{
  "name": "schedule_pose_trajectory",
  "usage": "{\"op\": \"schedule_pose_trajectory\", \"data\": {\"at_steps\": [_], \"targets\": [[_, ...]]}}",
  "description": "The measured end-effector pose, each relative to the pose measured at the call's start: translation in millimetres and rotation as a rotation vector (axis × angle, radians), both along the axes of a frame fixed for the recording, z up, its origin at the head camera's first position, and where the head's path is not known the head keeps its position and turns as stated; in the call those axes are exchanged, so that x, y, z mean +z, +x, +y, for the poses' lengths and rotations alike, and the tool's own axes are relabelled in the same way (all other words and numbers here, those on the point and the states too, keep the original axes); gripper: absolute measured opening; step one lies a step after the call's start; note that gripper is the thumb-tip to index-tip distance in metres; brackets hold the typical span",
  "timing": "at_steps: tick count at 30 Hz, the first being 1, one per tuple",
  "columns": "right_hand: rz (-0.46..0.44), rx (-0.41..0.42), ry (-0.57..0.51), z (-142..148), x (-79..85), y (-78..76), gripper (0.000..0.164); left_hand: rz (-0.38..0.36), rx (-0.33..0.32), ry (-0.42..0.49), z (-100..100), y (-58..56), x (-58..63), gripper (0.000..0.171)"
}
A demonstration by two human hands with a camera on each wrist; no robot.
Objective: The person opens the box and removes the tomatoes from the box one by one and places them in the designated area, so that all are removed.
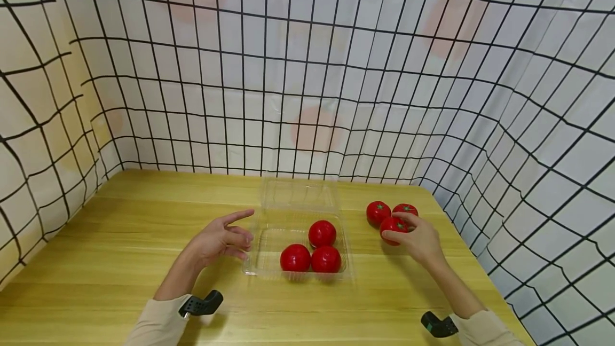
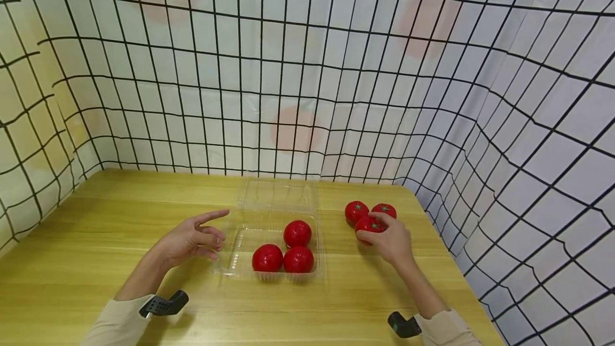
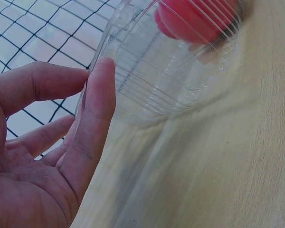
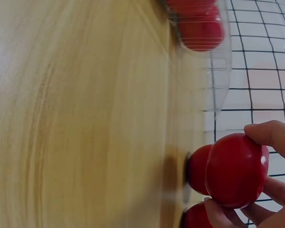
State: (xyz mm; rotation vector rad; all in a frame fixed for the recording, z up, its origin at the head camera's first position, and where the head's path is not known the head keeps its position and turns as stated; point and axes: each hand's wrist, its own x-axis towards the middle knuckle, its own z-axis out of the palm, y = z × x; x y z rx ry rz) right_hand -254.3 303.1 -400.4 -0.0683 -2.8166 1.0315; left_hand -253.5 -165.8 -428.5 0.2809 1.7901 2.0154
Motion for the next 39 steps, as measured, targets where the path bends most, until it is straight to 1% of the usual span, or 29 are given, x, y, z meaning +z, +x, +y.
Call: {"op": "schedule_pose_trajectory", "data": {"at_steps": [10, 16, 21, 30, 39], "targets": [[0.008, -0.01, 0.011, -2.2, -16.5, -11.5, 0.063, 0.003, 0.002, -0.004, 0.3, -1.0, -0.1, 0.083], [-0.006, -0.006, 0.025, -3.6, -20.6, -10.9, 0.066, 0.004, 0.006, -0.012, 1.0, -2.2, 0.0, 0.082], [-0.015, -0.004, 0.032, -5.1, -22.3, -10.3, 0.063, 0.002, 0.01, -0.012, 0.8, -2.1, 0.1, 0.083], [-0.004, -0.002, 0.051, -6.8, -26.8, -10.1, 0.063, 0.008, 0.006, -0.011, 0.1, 0.0, -1.3, 0.082], [0.025, -0.003, 0.054, -8.8, -29.6, -9.6, 0.063, 0.011, 0.006, -0.008, 0.2, 0.9, -2.1, 0.081]]}}
